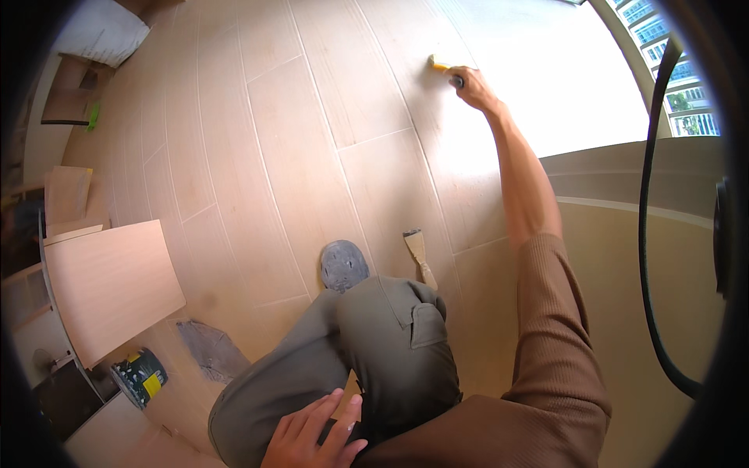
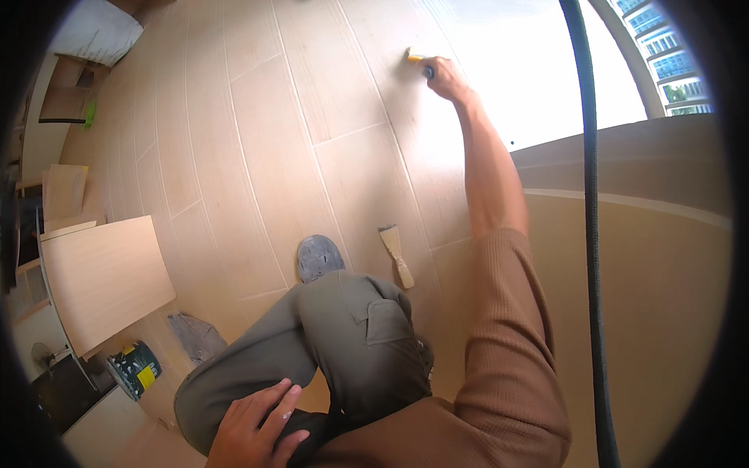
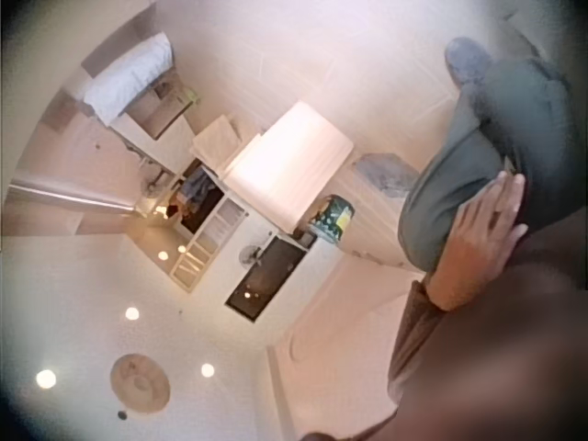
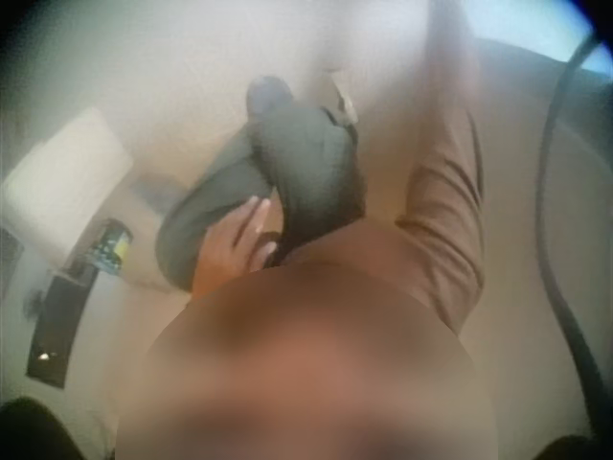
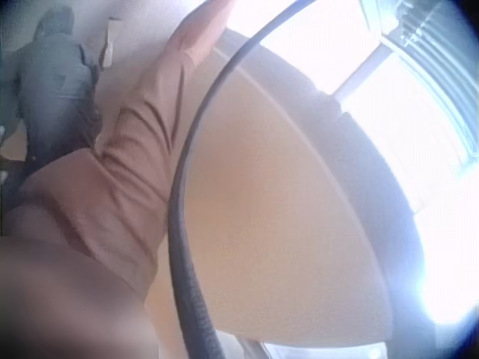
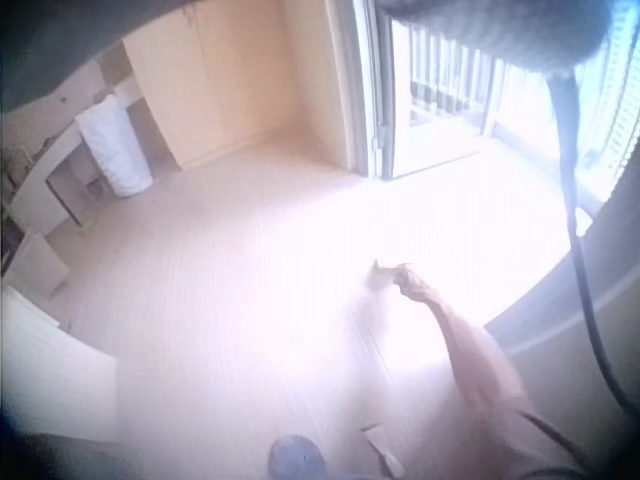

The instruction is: The person kneels on a tiled floor and uses a brush and a scraper to clean the grout lines and floor surface. They alternate between brushing and scraping along the seams and near the door threshold.

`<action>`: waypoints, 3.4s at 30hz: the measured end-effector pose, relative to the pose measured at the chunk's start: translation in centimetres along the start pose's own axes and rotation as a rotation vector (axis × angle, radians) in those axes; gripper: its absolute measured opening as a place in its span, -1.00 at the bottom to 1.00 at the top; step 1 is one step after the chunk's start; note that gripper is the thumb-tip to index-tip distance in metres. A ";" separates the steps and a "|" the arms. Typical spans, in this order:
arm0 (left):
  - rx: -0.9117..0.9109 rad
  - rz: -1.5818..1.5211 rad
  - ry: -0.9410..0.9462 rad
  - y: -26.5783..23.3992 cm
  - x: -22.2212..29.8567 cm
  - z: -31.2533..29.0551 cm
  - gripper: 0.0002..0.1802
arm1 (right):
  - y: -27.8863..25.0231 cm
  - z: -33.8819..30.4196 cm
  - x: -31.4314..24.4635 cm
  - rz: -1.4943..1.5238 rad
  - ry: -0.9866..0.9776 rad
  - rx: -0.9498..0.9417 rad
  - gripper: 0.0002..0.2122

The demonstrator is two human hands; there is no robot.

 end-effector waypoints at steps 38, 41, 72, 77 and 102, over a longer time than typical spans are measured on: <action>0.114 -0.006 0.014 -2.2 2.2 0.0 -0.36 | -1.9 -36.8 -6.8 -0.033 0.325 0.333 -0.74; 0.119 -0.005 0.005 -2.1 2.2 0.0 -0.36 | -1.3 -37.9 -6.9 -0.051 0.458 0.239 -0.73; 0.179 -0.045 0.064 -2.2 1.2 -1.3 -0.42 | -3.7 -27.6 -9.3 0.168 -0.297 -0.277 -0.66; 0.167 -0.032 0.042 -2.0 1.1 -1.0 -0.41 | -3.6 -27.4 -13.8 0.319 -0.233 -0.072 -0.83; 0.160 -0.053 0.037 -2.4 0.8 -0.8 -0.40 | -1.6 -32.0 -3.5 0.757 0.255 -0.303 -0.87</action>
Point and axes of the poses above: each hand's wrist, its own z-axis towards the middle knuckle, its own y-axis out of the palm, x = y × z, the point moved 10 cm from there along z, towards the middle knuckle, and after that the axes turned 1 degree about -x, right-handed, at the moved point
